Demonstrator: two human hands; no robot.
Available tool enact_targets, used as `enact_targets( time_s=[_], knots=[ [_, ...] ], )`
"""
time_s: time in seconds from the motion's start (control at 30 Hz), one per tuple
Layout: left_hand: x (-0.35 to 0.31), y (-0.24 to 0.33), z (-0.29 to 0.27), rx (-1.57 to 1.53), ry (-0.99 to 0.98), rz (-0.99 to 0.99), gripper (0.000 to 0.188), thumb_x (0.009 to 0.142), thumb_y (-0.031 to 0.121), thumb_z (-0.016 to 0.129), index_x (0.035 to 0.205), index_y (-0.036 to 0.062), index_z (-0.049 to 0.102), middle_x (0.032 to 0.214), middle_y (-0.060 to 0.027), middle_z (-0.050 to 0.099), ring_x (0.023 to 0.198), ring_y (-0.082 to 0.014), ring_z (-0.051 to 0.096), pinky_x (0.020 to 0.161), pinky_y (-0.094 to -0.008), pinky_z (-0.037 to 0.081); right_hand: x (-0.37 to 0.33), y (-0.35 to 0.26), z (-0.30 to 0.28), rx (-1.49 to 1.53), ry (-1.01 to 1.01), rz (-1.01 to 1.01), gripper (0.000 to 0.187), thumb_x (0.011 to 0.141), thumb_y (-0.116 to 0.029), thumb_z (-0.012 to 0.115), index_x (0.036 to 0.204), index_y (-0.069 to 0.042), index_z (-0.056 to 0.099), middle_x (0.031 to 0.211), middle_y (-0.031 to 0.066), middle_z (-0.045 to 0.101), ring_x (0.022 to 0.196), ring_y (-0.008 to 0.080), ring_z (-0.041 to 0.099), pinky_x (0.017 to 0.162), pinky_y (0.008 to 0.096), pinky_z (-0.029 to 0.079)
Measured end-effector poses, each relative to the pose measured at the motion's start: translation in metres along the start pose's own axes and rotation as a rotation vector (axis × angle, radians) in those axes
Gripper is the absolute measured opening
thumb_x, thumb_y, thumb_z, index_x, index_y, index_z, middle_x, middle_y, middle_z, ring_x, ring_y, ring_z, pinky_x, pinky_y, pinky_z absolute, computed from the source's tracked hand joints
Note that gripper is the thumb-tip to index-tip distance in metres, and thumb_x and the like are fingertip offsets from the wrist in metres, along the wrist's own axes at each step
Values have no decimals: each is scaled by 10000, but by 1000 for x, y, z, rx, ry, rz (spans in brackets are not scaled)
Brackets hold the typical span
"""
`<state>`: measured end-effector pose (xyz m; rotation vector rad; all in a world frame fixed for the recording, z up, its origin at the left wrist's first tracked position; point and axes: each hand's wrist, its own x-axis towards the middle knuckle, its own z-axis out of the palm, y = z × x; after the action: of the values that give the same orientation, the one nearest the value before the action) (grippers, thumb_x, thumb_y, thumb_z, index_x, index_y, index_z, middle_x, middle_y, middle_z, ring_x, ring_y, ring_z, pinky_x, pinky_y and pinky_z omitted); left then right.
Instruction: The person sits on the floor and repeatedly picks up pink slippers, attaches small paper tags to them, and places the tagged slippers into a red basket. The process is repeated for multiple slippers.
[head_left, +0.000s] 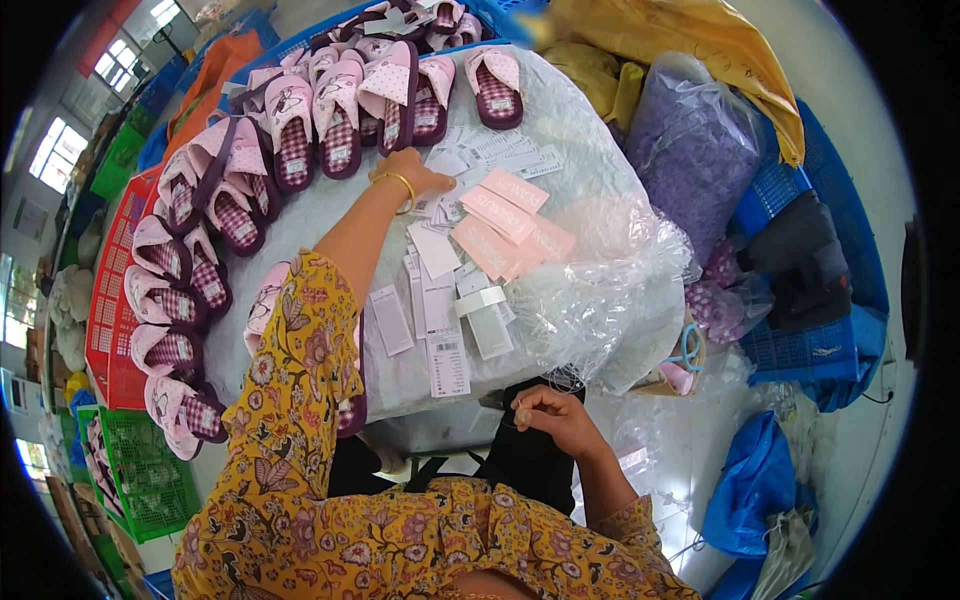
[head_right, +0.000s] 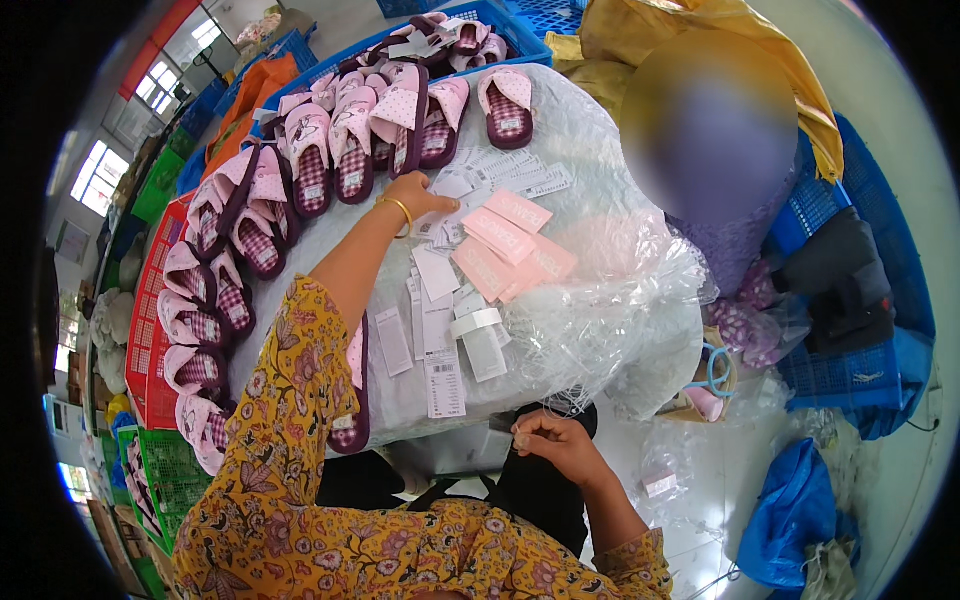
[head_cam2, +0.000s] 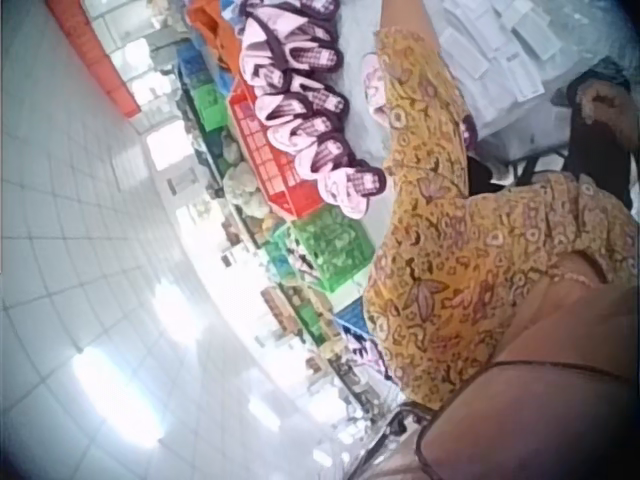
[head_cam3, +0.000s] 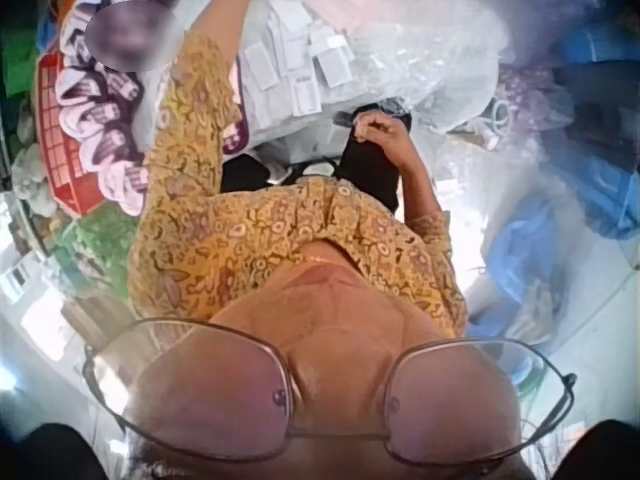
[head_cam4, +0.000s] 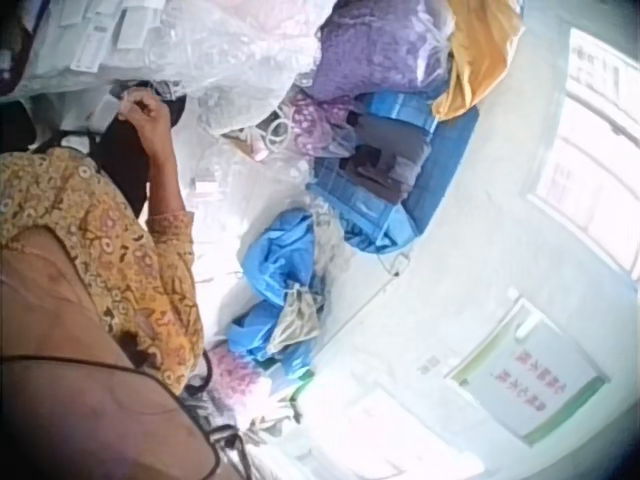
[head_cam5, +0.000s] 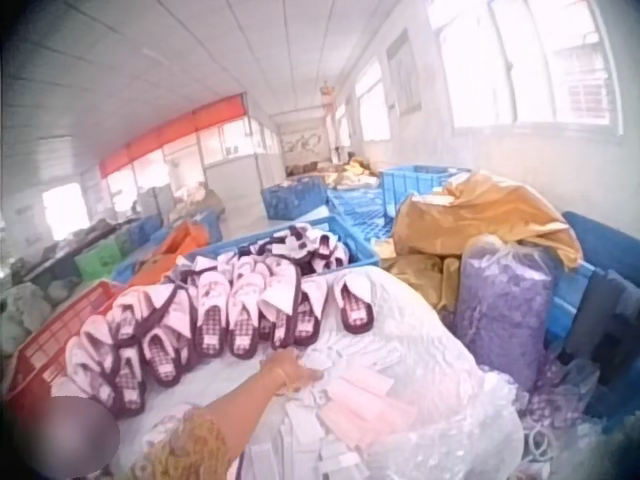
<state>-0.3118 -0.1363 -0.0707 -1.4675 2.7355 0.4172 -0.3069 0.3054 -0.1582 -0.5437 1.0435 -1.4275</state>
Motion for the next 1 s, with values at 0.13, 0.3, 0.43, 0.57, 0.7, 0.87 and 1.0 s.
enact_targets(
  time_s=[0.13, 0.3, 0.43, 0.57, 0.7, 0.87, 1.0],
  knots=[
    [13, -4, -7, -42, -139, 39, 957, 526, 624, 846, 1183, -35, 623, 1170, -207, 652, 1066, -305, 639, 904, -336, 496, 1, 3, -3, 47, 5, -25, 78, 918, -56, 657, 951, 15, 660, 1092, 89, 596, 865, 126, 614, 794, 263, 515],
    [9, -6, -6, -75, -104, 67, 999, 513, 623, 848, 1188, -78, 623, 1197, -245, 645, 1080, -327, 650, 929, -350, 494, 2, 6, -2, 45, 21, -64, 64, 913, -48, 653, 930, 13, 655, 1083, 98, 597, 833, 130, 618, 777, 265, 515],
    [12, -4, -12, -65, -177, 73, 984, 517, 613, 856, 1158, -99, 630, 1178, -255, 648, 1058, -336, 651, 906, -333, 497, 2, 8, -1, 68, 39, -88, 61, 914, -45, 649, 927, 15, 651, 1080, 104, 595, 811, 132, 617, 769, 266, 514],
    [9, -9, -11, -147, -199, 133, 950, 553, 627, 833, 1142, -92, 638, 1153, -251, 653, 1048, -311, 652, 895, -337, 500, 2, 12, -3, 79, 37, -118, 66, 921, -42, 642, 949, 18, 647, 1091, 109, 593, 820, 135, 615, 774, 269, 515],
    [3, -14, -9, -97, -83, 171, 749, 614, 550, 829, 1082, -12, 668, 1152, -201, 652, 1061, -299, 636, 904, -351, 493, 2, 14, -4, 83, 41, -123, 61, 922, -30, 633, 957, 21, 638, 1100, 117, 596, 828, 147, 624, 775, 277, 520],
    [-42, -17, -14, 38, 354, 546, 442, 687, 353, 811, 1033, 111, 682, 1045, -101, 655, 1013, -279, 605, 883, -375, 470, 0, 12, -2, 93, 48, -120, 53, 921, -20, 629, 950, 24, 633, 1104, 122, 597, 833, 155, 629, 777, 284, 524],
    [-81, -17, -18, 131, 93, 659, 414, 703, 329, 781, 1062, 151, 678, 1019, -59, 633, 977, -275, 591, 866, -373, 452, 1, 12, -3, 94, 39, -134, 50, 921, -15, 625, 949, 26, 632, 1101, 120, 597, 826, 152, 625, 775, 284, 521]
  ],
)
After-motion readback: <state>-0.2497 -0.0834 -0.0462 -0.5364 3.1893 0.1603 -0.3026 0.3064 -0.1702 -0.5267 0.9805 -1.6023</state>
